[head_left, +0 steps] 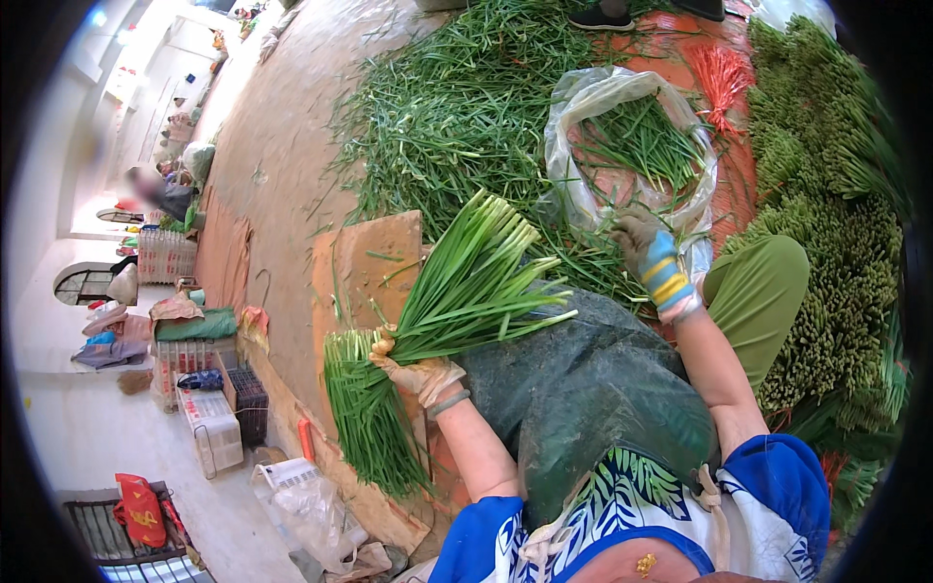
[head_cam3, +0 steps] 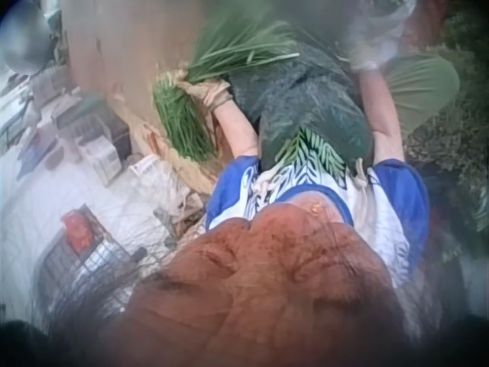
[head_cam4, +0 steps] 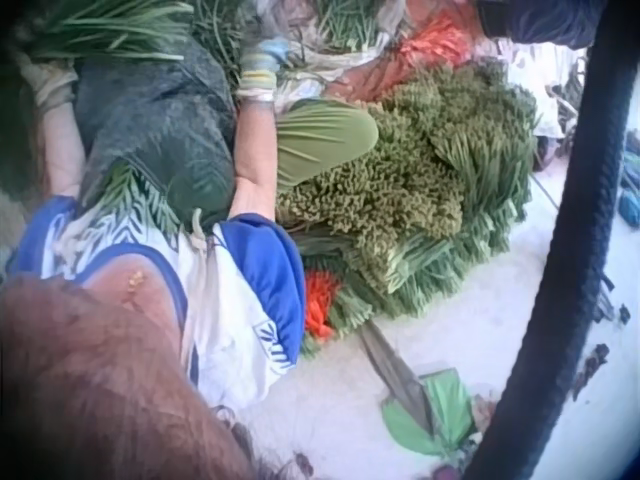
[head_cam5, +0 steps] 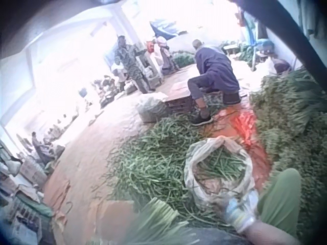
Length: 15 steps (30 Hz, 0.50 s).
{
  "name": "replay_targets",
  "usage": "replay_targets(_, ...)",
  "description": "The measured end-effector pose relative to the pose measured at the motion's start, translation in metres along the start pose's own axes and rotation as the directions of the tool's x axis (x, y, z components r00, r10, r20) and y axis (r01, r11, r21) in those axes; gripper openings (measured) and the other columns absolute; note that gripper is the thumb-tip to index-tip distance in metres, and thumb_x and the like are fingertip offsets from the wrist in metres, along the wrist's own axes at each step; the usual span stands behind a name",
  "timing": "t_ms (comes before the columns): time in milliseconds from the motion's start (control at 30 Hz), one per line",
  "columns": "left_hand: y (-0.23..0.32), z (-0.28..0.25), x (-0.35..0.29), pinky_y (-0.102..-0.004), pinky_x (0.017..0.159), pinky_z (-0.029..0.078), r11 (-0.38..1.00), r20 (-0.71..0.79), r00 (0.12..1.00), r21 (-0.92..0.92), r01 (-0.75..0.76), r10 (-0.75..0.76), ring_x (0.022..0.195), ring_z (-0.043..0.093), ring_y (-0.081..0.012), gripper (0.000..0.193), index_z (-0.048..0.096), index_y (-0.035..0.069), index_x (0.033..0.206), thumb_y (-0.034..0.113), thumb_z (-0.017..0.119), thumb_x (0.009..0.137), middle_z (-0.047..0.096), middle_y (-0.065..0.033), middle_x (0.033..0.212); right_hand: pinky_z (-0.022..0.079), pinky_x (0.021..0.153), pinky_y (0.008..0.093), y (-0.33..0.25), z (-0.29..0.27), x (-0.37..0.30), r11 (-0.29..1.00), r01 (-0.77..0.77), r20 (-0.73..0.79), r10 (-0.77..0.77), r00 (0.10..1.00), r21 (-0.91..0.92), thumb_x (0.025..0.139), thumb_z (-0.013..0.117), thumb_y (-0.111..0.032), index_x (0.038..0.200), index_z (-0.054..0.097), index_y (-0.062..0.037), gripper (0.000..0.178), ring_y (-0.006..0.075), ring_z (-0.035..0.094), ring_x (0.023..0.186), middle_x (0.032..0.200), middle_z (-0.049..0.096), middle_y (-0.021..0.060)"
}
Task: The person gathers stalks of green vegetables into a bundle, aligns the roots, and secures the bundle with a red tie before placing it with other bundles.
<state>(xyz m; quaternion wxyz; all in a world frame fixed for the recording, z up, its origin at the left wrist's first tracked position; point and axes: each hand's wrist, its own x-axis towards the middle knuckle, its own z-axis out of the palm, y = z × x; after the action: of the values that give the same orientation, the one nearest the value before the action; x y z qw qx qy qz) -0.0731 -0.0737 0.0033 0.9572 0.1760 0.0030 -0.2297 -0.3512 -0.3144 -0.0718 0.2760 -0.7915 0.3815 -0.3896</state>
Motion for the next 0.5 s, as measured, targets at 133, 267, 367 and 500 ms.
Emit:
replay_targets(133,0.003,-0.017,0.005,-0.0397,0.088,0.049,0.993,0.048,0.998,0.105,-0.047,0.042,0.093,0.058,-0.017,0.021,0.063,0.015,0.082,0.036,0.062,0.082,0.064,-0.0001,0.096,0.048,0.069,0.0386,-0.103,-0.011,0.026,0.885,0.456,-0.015,-0.457,0.89,0.092,0.068,0.066,-0.009,0.084,0.06,-0.0082,0.017,0.0275,0.059,0.082,0.087,0.061,0.0075)
replay_targets(267,-0.013,-0.005,0.004,-0.0399,0.083,0.052,0.999,0.03,0.999,0.022,0.033,-0.034,0.089,0.06,-0.0187,0.016,0.064,0.016,0.081,0.031,0.061,0.084,0.065,-0.001,0.093,0.047,0.07,0.0346,-0.108,0.022,0.007,0.987,0.083,0.308,-0.124,0.943,0.141,0.077,0.065,-0.018,0.088,0.064,-0.0076,0.015,0.0234,0.06,0.082,0.089,0.064,0.0074)
replay_targets(367,-0.009,-0.01,0.011,-0.0453,0.082,0.052,0.996,0.058,0.996,0.064,0.063,-0.067,0.088,0.061,-0.0199,0.02,0.064,0.016,0.082,0.035,0.06,0.084,0.065,-0.0019,0.094,0.047,0.07,0.0297,-0.102,0.053,-0.003,0.679,-0.527,0.564,0.198,0.802,0.511,0.082,0.063,-0.022,0.092,0.066,-0.0047,0.02,0.0166,0.061,0.077,0.086,0.066,0.006)
replay_targets(500,-0.014,0.001,0.009,-0.0506,0.08,0.051,0.996,0.109,0.99,0.048,0.08,-0.085,0.09,0.06,-0.0221,0.022,0.064,0.017,0.087,0.038,0.058,0.085,0.064,-0.0034,0.1,0.047,0.065,0.024,-0.102,0.064,-0.008,0.254,-0.553,0.513,0.209,0.832,0.793,0.083,0.063,-0.02,0.09,0.067,-0.0009,0.021,0.0071,0.057,0.071,0.079,0.065,0.0006)
